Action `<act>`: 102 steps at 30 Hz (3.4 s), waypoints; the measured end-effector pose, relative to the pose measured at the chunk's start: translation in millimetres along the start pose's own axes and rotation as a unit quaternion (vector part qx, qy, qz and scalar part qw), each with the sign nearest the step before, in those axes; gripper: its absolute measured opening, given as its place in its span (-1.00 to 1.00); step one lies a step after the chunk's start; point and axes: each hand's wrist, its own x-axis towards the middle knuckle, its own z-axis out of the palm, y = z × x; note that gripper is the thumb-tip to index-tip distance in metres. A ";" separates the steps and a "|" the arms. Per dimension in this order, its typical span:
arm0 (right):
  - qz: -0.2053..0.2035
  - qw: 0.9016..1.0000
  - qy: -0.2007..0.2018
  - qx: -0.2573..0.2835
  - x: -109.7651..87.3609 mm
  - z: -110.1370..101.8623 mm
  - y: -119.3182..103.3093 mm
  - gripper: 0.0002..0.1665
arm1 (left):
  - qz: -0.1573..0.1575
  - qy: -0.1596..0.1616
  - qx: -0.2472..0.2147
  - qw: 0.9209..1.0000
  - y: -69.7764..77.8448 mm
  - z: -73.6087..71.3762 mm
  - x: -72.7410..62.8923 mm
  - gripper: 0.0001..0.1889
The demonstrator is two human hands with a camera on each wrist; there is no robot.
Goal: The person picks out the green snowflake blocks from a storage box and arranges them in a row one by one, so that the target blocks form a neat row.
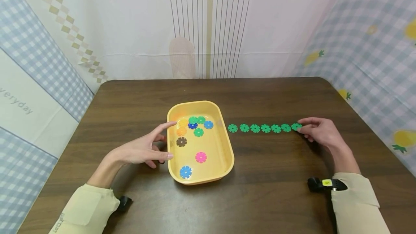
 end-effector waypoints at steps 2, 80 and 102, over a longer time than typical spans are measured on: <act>0.006 1.000 -0.006 0.001 0.2 -0.4 0.1 -0.40 | -0.001 0.000 0.000 1.000 0.1 0.0 -0.3 0.08; -0.207 0.952 -0.174 -0.142 -0.8 203.7 -235.2 -0.73 | -0.021 0.005 0.000 1.000 -1.6 0.6 0.4 0.04; -0.257 0.896 -0.154 -0.328 1.7 229.1 -233.4 -0.80 | -0.010 0.003 -0.006 1.000 -1.8 0.6 0.3 0.05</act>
